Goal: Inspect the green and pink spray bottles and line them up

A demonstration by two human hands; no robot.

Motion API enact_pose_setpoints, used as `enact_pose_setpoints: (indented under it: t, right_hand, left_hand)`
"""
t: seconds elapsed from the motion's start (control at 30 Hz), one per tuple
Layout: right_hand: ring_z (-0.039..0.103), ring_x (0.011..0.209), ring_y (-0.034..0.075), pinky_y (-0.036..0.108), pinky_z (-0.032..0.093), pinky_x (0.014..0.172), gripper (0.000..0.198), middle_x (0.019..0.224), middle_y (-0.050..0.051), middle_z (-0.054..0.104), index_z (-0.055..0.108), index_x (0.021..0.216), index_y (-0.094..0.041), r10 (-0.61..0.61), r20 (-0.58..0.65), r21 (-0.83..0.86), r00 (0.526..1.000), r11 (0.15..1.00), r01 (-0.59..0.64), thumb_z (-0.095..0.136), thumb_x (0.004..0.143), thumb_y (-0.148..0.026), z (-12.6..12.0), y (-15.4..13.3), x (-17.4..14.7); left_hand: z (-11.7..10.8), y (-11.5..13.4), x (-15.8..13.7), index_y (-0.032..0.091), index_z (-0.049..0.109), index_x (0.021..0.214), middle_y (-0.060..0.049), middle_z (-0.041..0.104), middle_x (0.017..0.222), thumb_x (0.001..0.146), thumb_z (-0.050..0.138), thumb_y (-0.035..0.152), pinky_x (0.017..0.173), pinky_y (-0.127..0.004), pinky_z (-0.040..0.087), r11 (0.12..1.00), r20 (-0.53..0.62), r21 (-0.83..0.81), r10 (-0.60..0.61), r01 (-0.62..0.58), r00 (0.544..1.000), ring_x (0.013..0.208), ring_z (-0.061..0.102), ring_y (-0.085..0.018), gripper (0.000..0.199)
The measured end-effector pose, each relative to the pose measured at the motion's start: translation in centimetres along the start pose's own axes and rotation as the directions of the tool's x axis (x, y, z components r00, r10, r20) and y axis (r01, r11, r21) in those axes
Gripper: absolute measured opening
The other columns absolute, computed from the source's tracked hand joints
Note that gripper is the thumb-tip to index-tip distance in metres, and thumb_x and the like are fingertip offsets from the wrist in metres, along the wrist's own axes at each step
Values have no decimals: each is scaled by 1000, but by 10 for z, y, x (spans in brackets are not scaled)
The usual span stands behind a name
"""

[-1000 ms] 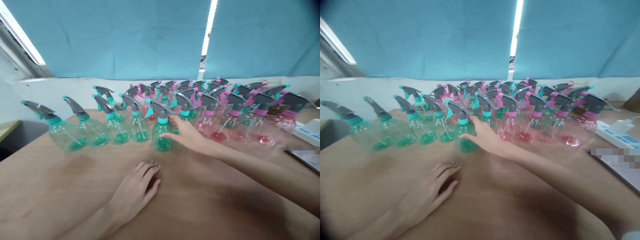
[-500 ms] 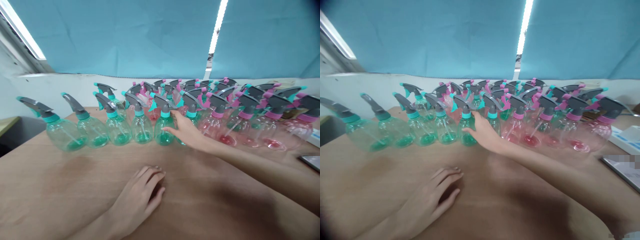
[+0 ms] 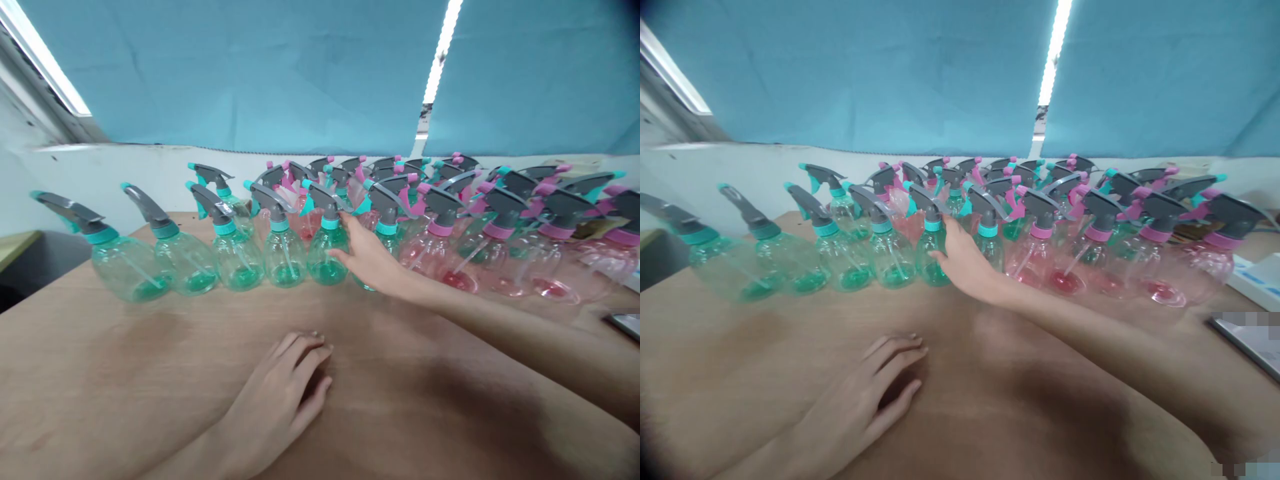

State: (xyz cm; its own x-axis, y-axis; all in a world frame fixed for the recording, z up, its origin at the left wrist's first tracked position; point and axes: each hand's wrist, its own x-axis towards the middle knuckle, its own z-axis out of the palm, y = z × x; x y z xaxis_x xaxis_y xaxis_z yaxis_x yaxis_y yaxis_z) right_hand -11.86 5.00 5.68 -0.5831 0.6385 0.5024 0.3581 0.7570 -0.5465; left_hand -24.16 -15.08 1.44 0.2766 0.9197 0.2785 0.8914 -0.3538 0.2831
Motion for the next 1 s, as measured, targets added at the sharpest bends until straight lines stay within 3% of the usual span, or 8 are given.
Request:
enact_pose_setpoints:
  t: [0.13,0.23,0.3,0.43,0.5,0.6,0.8,1.0]
  right_hand:
    - [41,133,29,51,36,106,61,141,20,46,37,140,-10,0,-19,-34,1000,999,-1,56,82,-12,-4,-4,-4]
    - [46,129,29,49,40,104,45,137,17,51,52,129,-11,-18,-25,-48,1000,999,17,51,85,-11,-18,-11,-19]
    - [66,100,22,39,54,85,33,117,10,66,64,116,-17,-42,-8,-25,999,999,42,48,87,-12,-33,-14,-34]
    - [66,63,16,31,54,60,18,83,4,72,71,96,-17,-42,-131,-198,990,980,15,57,87,-24,-66,-8,-59]
    - [63,57,19,34,52,59,24,71,5,70,70,99,-13,-27,-179,-332,984,943,-35,58,86,-30,-77,1,-64]
    - [66,62,23,39,51,64,34,75,8,72,68,109,-11,27,-166,-417,986,904,-95,58,86,-35,-83,12,-64]
    - [68,87,34,43,51,72,56,80,12,72,58,123,-7,132,-119,-339,984,926,-165,55,85,-49,-71,18,-51]
    - [66,70,33,40,48,59,67,60,7,63,54,123,-3,249,-51,-311,967,916,-253,54,82,-57,-59,21,-37]
  left_hand:
    - [2,-1,-1,21,51,119,-7,59,118,92,48,18,95,-41,48,1000,-18,8,-7,7,1000,113,54,-25,27]
    - [2,-1,-2,21,53,117,-7,59,118,93,48,19,95,-41,48,1000,-52,11,-1,2,999,113,55,-25,25]
    - [2,-1,-2,21,54,116,-7,59,118,93,48,19,95,-41,48,1000,-64,12,7,-6,998,113,55,-24,24]
    - [1,0,-1,21,53,116,-7,58,118,94,48,18,96,-42,47,1000,-76,9,23,-22,997,113,54,-24,23]
    - [1,0,-1,22,53,116,-7,58,117,94,47,18,96,-42,47,1000,-85,4,27,-27,996,113,54,-24,22]
    - [1,0,0,23,53,115,-6,59,116,95,46,19,95,-41,47,999,-101,-3,34,-34,994,112,55,-23,22]
    - [0,1,0,23,53,114,-4,61,113,94,47,17,93,-38,48,1000,-129,-5,26,-27,991,109,57,-22,22]
    - [0,1,0,23,53,114,-4,61,111,93,47,17,92,-38,48,1000,-138,-4,26,-27,990,107,58,-22,22]
